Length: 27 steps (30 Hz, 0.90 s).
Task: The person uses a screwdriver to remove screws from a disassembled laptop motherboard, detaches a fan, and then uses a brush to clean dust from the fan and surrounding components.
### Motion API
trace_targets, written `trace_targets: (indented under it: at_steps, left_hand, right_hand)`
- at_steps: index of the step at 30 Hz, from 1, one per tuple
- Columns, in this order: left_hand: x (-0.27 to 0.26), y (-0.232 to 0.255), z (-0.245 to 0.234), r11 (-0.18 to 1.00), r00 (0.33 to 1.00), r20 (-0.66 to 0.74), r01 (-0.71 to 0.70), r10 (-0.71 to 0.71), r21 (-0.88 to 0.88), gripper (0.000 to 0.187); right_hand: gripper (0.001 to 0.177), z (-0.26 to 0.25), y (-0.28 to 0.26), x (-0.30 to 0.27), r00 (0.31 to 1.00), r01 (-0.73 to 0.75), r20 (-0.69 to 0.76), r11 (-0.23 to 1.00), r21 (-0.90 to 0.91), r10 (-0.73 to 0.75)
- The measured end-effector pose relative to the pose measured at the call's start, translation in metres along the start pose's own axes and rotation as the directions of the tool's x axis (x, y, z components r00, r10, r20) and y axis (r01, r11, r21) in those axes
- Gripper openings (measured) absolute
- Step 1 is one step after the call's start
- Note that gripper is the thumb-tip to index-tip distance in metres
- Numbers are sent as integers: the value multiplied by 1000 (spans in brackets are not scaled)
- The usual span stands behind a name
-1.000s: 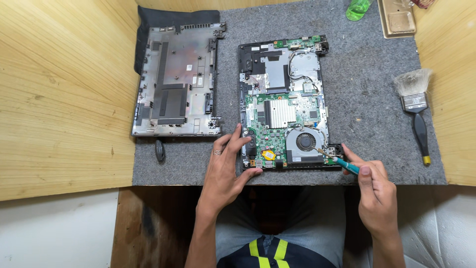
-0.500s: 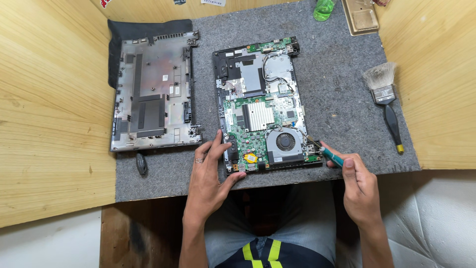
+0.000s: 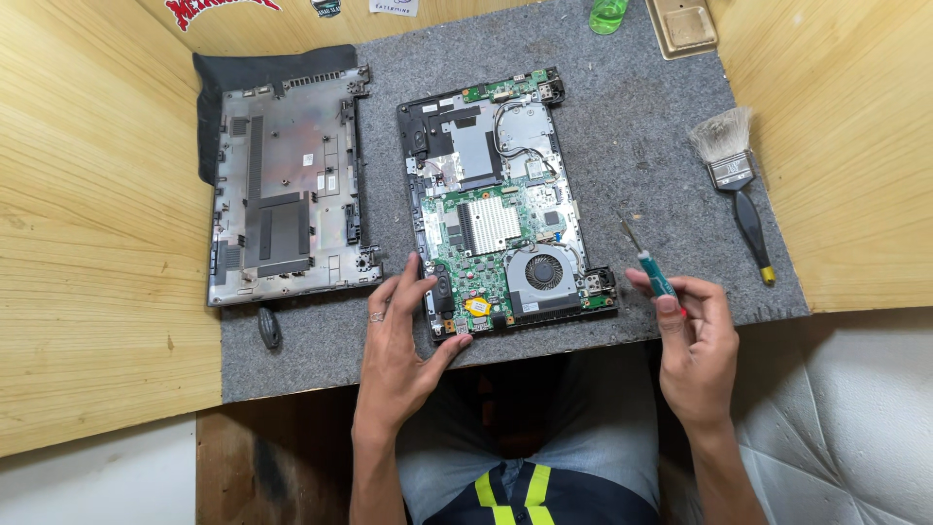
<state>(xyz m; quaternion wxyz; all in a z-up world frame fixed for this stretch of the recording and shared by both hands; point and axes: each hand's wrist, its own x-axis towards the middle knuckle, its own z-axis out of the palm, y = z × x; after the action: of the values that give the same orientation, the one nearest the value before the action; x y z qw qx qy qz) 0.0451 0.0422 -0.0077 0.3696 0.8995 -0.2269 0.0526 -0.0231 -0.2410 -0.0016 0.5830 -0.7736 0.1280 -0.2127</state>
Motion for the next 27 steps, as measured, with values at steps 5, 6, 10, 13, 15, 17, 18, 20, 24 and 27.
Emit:
trace_targets:
  at_steps: [5, 6, 10, 13, 15, 17, 18, 20, 24, 27]
  left_hand:
    - [-9, 18, 30, 968, 936, -252, -229, 247, 101, 45]
    - [-11, 31, 32, 940, 897, -284, -336, 340, 63, 35]
    - [4, 48, 37, 872, 856, -189, -444, 481, 205, 45]
    - [12, 42, 38, 844, 790, -300, -518, 535, 140, 27]
    - [14, 37, 36, 812, 706, -423, -565, 569, 148, 18]
    - [24, 19, 46, 838, 712, -525, -545, 466, 4, 18]
    - [29, 9, 50, 842, 715, -609, -521, 342, -138, 19]
    - [33, 6, 39, 841, 801, -574, -420, 167, -341, 13]
    - [39, 2, 34, 626, 901, -359, -138, -241, -767, 15]
    - [36, -9, 34, 558, 881, -345, -116, -324, -822, 16]
  right_hand:
    - [19, 11, 10, -2, 968, 241, -44, 966, -92, -245]
    - [18, 16, 5, -1, 933, 359, 32, 927, -108, -358]
    - [19, 42, -34, -4, 788, 610, 161, 790, -68, -594]
    - [17, 53, -44, -9, 641, 752, 196, 659, 37, -742]
    - [18, 51, -52, -7, 480, 825, 363, 552, 123, -799]
    - [27, 44, -36, 10, 565, 777, 326, 621, 99, -758]
    - [36, 42, -28, 17, 638, 724, 291, 684, 86, -712]
    - [39, 14, -13, 45, 725, 620, 376, 784, 9, -577]
    - [53, -28, 13, 76, 787, 395, 577, 898, -196, -220]
    - [52, -25, 8, 73, 737, 517, 620, 815, -260, -270]
